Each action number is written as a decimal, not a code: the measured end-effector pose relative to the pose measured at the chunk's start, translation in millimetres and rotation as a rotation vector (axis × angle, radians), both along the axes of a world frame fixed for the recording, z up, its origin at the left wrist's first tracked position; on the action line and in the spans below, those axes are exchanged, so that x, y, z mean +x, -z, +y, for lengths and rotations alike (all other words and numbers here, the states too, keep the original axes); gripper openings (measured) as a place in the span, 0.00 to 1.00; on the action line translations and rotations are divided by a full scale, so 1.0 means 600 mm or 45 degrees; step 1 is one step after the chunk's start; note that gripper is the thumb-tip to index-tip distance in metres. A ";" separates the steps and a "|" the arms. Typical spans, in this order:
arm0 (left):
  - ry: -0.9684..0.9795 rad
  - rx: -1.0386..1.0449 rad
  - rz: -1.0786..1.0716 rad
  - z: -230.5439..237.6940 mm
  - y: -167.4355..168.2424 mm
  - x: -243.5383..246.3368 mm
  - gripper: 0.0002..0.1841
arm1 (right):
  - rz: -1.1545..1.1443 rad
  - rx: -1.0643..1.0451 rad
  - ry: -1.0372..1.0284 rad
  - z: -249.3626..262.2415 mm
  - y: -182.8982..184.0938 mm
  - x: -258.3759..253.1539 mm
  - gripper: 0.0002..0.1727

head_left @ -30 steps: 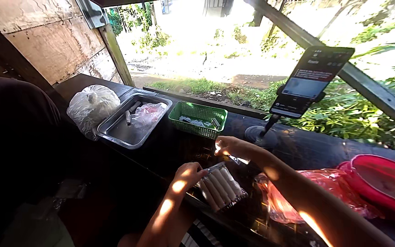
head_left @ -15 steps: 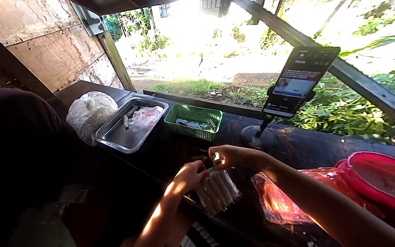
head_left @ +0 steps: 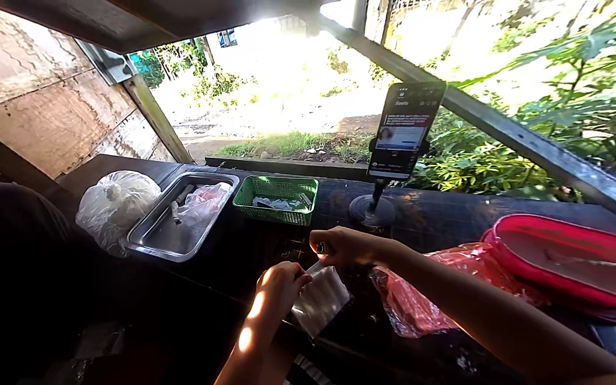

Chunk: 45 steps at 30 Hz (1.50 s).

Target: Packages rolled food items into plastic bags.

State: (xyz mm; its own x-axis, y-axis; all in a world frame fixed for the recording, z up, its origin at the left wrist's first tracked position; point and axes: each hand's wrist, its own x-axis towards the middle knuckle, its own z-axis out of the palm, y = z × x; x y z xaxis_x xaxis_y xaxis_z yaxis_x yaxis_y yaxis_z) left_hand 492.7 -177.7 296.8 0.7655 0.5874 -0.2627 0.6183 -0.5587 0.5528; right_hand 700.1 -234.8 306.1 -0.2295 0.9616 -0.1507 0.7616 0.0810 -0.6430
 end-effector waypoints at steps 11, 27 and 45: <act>-0.013 0.099 -0.002 -0.009 -0.003 0.001 0.16 | 0.131 0.220 0.344 -0.008 -0.004 0.015 0.23; -0.047 -0.010 0.116 -0.007 -0.021 0.007 0.17 | 0.567 0.393 0.735 0.025 0.029 -0.102 0.16; -0.011 -0.104 -0.120 -0.025 -0.006 -0.059 0.16 | 0.620 0.473 0.623 0.025 0.042 -0.151 0.13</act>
State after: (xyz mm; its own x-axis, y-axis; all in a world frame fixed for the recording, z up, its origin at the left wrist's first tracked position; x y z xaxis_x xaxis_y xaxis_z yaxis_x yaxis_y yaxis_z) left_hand 457.1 -192.8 300.3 0.7843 0.5734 -0.2368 0.5658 -0.5045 0.6522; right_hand 609.4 -219.8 281.1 0.2758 0.9380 0.2099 0.4051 0.0846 -0.9103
